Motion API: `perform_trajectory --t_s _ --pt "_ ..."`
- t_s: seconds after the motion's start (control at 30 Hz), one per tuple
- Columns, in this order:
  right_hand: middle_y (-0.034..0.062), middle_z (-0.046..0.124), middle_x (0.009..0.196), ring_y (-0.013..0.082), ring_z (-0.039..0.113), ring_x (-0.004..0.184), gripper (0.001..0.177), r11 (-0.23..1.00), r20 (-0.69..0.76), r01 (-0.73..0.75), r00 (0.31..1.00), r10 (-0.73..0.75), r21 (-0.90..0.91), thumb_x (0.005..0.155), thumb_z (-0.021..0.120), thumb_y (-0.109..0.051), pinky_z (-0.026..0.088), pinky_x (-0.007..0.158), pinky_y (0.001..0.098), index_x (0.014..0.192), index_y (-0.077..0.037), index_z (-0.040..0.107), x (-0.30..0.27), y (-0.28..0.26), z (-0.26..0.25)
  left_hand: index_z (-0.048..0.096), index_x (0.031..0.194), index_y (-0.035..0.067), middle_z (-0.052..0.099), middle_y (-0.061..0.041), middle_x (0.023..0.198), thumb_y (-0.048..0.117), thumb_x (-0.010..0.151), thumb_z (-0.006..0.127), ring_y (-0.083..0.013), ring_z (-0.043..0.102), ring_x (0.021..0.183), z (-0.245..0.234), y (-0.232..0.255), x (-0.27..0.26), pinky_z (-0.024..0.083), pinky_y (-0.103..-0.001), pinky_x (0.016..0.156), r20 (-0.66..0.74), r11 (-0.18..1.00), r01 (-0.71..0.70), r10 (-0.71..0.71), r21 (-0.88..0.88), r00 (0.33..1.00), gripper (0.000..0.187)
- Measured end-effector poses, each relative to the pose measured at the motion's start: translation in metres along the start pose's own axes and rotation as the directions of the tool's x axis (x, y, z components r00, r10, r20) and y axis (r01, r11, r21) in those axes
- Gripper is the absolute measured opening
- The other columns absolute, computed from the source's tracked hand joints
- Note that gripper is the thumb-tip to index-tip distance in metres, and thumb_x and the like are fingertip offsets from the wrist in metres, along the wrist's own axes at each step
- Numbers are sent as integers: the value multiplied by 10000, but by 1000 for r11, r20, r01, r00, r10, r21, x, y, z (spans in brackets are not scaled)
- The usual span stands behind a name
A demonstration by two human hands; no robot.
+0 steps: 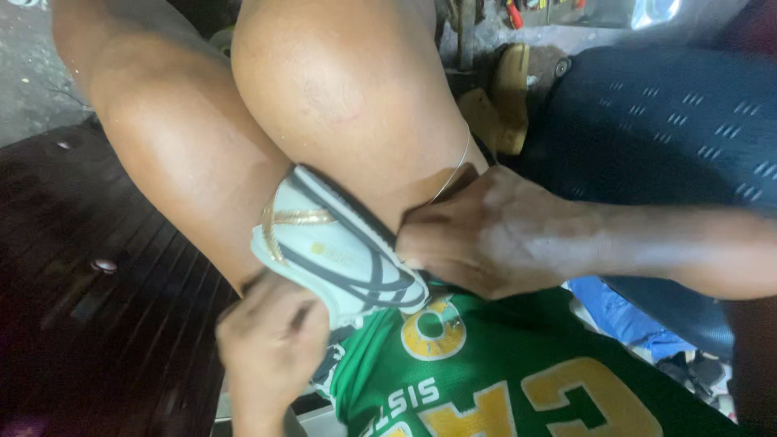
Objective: The person sews the sole of a white sneaker using a needle and thread. They repeatedly push the needle through the shoe's sole and pull the thread tight, holding the shoe with one hand while stitching with the other.
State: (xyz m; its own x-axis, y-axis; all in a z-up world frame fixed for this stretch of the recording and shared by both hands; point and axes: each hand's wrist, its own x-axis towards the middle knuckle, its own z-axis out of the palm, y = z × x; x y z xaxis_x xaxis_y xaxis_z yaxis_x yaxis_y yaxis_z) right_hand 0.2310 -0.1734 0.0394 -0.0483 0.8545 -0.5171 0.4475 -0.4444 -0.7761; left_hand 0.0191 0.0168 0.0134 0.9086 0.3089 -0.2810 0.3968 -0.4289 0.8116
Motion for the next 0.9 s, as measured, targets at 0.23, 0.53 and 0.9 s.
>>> perform_trajectory --t_s 0.23,0.53,0.9 --pt "1 681 760 127 635 642 79 960 -387 274 893 -231 58 883 712 -70 502 567 319 952 -105 696 -24 14 -3 634 939 -25 622 -164 949 -1 1014 745 -259 645 841 -43 2 -16 509 -335 788 -461 931 250 -105 267 881 136" --pt "12 750 751 97 624 558 128 971 -398 177 912 -100 161 832 754 -22 463 504 280 943 -86 750 -51 23 -2 723 1111 119 735 -83 1129 32 966 706 -246 745 990 -5 51 16 593 -346 864 -293 952 -297 304 69 906 171" --pt "71 783 913 234 721 846 105 963 -476 269 846 -239 -6 896 695 -98 538 803 363 980 -61 745 -61 19 14 664 962 9 593 -92 846 164 1012 684 -195 538 669 9 25 7 446 -304 618 -24 881 -276 289 -384 957 164"
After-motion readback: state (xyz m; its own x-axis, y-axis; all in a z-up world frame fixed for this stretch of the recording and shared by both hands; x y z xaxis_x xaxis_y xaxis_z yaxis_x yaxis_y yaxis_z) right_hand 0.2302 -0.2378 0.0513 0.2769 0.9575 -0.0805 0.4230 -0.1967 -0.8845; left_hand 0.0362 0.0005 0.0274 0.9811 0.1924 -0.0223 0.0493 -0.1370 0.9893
